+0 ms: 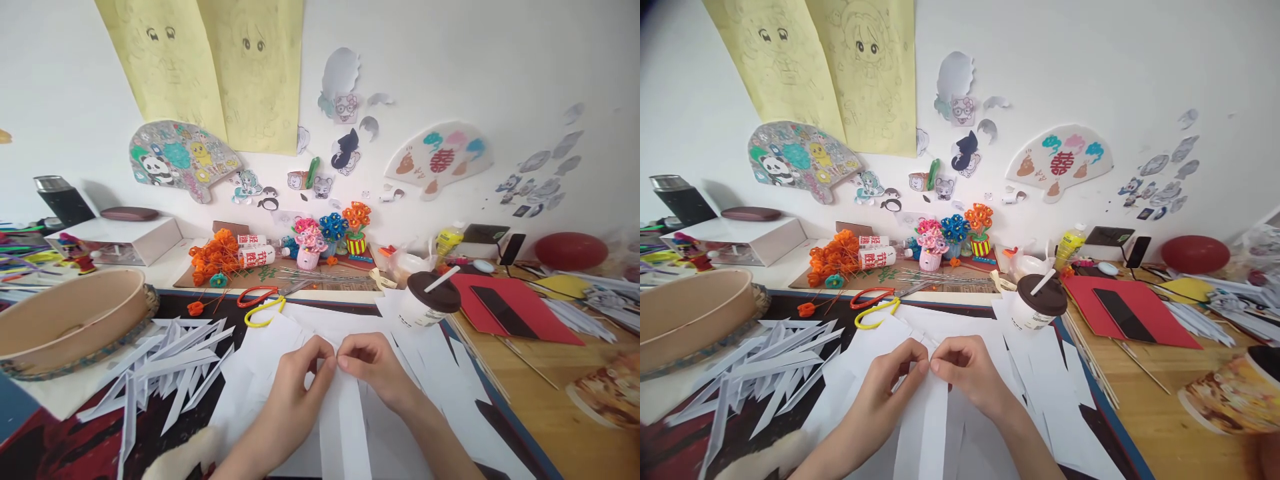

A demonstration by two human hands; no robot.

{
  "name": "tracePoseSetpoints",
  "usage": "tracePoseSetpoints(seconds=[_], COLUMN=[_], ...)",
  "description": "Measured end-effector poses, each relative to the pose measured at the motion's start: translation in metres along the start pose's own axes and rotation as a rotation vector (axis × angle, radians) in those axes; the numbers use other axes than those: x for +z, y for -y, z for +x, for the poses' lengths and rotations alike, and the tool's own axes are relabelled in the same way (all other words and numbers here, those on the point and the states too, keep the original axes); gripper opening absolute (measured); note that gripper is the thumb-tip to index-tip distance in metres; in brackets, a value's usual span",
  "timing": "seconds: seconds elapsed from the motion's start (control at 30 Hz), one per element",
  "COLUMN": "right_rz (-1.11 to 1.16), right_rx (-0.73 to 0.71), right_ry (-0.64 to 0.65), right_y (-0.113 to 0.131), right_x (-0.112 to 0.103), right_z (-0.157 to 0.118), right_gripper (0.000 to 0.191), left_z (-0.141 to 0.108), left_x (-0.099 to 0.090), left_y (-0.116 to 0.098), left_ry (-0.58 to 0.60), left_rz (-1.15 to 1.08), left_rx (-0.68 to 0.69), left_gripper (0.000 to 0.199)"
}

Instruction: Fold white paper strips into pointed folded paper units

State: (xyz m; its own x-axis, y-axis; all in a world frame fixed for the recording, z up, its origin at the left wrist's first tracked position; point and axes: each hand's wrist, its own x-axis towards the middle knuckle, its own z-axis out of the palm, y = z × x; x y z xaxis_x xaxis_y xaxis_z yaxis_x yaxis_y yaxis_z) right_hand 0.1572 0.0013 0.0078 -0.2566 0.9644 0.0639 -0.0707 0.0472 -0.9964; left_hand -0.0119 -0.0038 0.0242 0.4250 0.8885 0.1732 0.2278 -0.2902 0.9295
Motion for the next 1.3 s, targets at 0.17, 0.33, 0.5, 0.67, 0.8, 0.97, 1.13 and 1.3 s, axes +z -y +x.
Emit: tracePoseSetpoints(seconds=[0.17,0.33,0.5,0.67,0.8,0.97,1.13,1.3], right_rz=[-0.037,-0.043,-0.043,-0.052,-0.039,-0.004,0.014,0.021], right_rx=[-0.016,-0.022,-0.041,-0.067,-0.052,-0.034,-0.072,-0.106], right_ry=[-0.022,-0.05,-0.08,-0.088,-0.064,-0.041,-0.126,-0.156], right_y=[0.0,0.0,0.001,0.002,0.006,0.011,0.009,0.008], right_x=[0.001,0.004,0.006,0.005,0.004,0.0,-0.006,-0.008], right_z=[-0.001,-0.001,-0.002,-0.002,-0.003,-0.002,-0.001,0.0], right_gripper=[0.022,0.022,0.021,0.021,0.021,0.025,0.023,0.024], left_z=[0.0,0.001,0.001,0.002,0.003,0.006,0.01,0.013], left_x=[0.001,0.002,0.001,0.0,-0.002,-0.005,-0.004,-0.004], left_y=[0.0,-0.001,-0.002,-0.002,-0.006,-0.005,0.0,-0.001], left_ry=[-0.026,-0.045,-0.051,-0.04,-0.024,-0.051,-0.082,-0.103], left_rz=[0.011,0.016,-0.002,-0.026,-0.101,-0.133,-0.172,-0.168], left_rx=[-0.015,0.01,0.024,0.013,-0.044,-0.076,-0.095,-0.09], left_gripper=[0.025,0.024,0.023,0.023,0.025,0.029,0.03,0.028])
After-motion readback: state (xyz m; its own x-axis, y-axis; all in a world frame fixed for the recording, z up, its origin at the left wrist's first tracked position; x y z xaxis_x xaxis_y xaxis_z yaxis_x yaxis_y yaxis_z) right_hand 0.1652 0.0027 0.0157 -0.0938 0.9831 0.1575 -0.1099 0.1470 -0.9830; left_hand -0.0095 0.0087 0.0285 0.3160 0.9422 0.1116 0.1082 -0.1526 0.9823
